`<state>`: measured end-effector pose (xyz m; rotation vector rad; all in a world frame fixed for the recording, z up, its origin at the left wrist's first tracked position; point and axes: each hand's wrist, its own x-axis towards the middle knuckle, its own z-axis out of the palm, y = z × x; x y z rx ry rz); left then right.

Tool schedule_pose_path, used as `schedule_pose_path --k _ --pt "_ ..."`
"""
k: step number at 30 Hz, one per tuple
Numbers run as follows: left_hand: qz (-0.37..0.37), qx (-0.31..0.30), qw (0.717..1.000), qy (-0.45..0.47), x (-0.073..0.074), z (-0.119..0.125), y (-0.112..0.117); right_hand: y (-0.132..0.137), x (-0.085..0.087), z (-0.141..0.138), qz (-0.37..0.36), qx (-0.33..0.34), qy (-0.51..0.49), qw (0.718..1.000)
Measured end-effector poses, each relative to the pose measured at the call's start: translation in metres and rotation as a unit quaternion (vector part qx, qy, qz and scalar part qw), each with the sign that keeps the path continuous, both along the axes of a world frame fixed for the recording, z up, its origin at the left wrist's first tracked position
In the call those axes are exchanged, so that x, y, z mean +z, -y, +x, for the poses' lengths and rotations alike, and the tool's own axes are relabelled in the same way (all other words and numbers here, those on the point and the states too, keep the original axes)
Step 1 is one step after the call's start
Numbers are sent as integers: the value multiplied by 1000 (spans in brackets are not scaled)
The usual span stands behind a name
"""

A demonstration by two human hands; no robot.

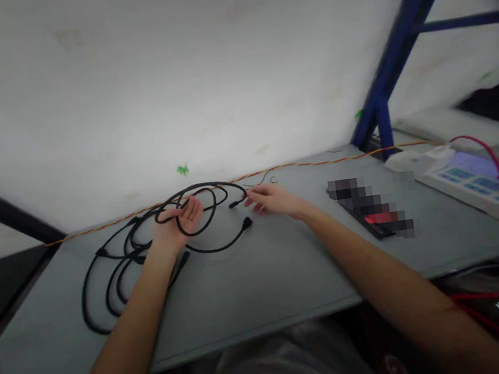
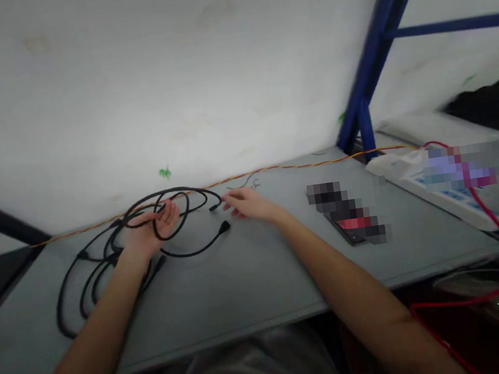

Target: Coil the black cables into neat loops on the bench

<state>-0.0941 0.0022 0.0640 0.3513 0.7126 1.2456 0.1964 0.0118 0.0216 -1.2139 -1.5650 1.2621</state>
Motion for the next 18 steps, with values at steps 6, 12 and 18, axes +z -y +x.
schedule_pose_path --k 6,12,18 --pt "-65 68 995 8 -4 -17 -15 3 -6 -5 63 95 66 991" --pt "-61 61 995 -51 -7 -22 -18 5 -12 -16 127 64 105 984" --pt "62 -2 982 -180 -12 -4 -10 9 -3 -22 26 -5 -35 999"
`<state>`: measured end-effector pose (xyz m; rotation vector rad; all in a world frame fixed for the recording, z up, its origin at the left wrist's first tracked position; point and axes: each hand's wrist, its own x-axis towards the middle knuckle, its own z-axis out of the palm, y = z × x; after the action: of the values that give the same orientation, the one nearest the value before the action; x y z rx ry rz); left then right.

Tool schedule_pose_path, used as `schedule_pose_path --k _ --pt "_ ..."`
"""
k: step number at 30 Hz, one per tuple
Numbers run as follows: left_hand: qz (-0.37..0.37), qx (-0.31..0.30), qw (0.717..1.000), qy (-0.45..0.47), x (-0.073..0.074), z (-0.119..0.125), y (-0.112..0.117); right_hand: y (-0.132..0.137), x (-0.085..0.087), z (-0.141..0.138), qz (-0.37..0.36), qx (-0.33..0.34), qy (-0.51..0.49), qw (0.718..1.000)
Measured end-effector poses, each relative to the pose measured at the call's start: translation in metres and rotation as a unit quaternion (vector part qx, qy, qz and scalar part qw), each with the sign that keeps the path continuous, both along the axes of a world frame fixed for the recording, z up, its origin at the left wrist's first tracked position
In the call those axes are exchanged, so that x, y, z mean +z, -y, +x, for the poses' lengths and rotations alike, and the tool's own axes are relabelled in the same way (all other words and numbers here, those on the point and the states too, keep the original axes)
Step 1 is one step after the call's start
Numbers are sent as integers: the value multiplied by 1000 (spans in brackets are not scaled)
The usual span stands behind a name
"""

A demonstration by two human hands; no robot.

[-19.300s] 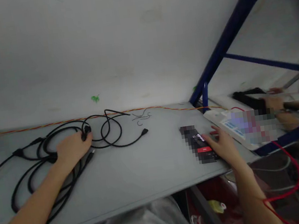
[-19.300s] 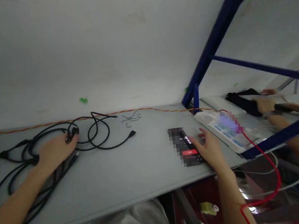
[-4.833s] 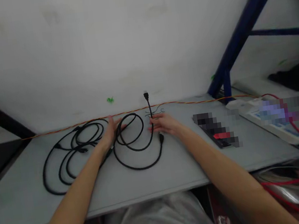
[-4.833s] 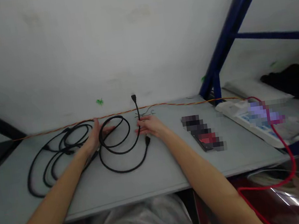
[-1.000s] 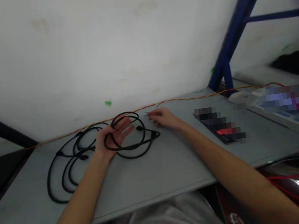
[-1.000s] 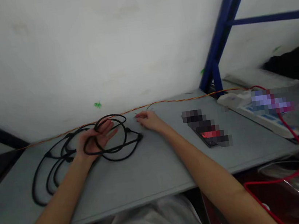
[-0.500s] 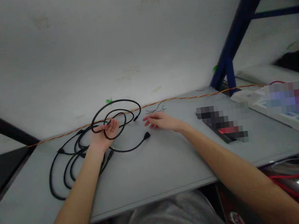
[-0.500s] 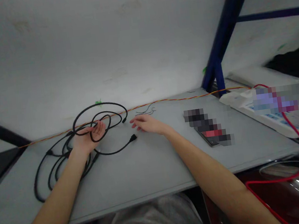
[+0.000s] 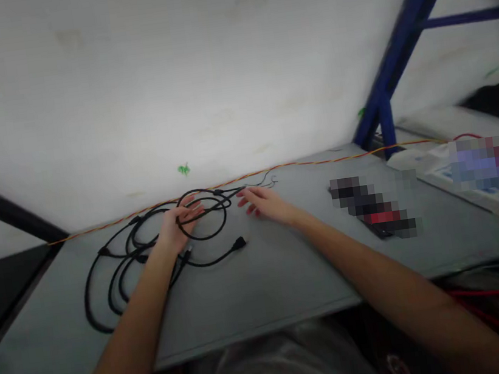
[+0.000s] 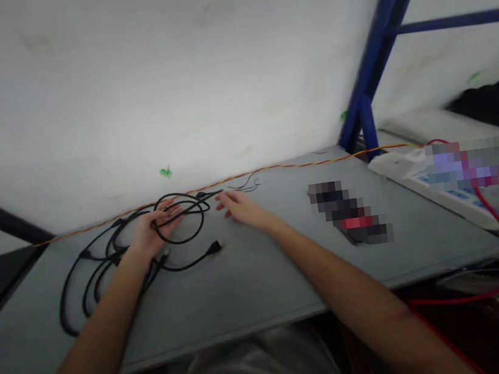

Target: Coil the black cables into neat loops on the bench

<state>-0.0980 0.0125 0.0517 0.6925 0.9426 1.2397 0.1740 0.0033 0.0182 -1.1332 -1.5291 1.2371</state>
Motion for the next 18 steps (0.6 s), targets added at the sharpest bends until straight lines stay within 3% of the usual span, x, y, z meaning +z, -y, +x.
schedule_pose_path --k 5,11,14,18 --pt "32 -37 994 -93 5 17 11 7 13 5 -141 23 -167 975" --pt "93 -49 976 -190 7 22 17 10 16 4 -164 20 -139 976" --pt "148 -58 950 -267 10 18 16 10 13 1 -178 9 -118 977" --pt "253 -15 888 -383 19 10 15 9 12 0 -170 -5 -58 984"
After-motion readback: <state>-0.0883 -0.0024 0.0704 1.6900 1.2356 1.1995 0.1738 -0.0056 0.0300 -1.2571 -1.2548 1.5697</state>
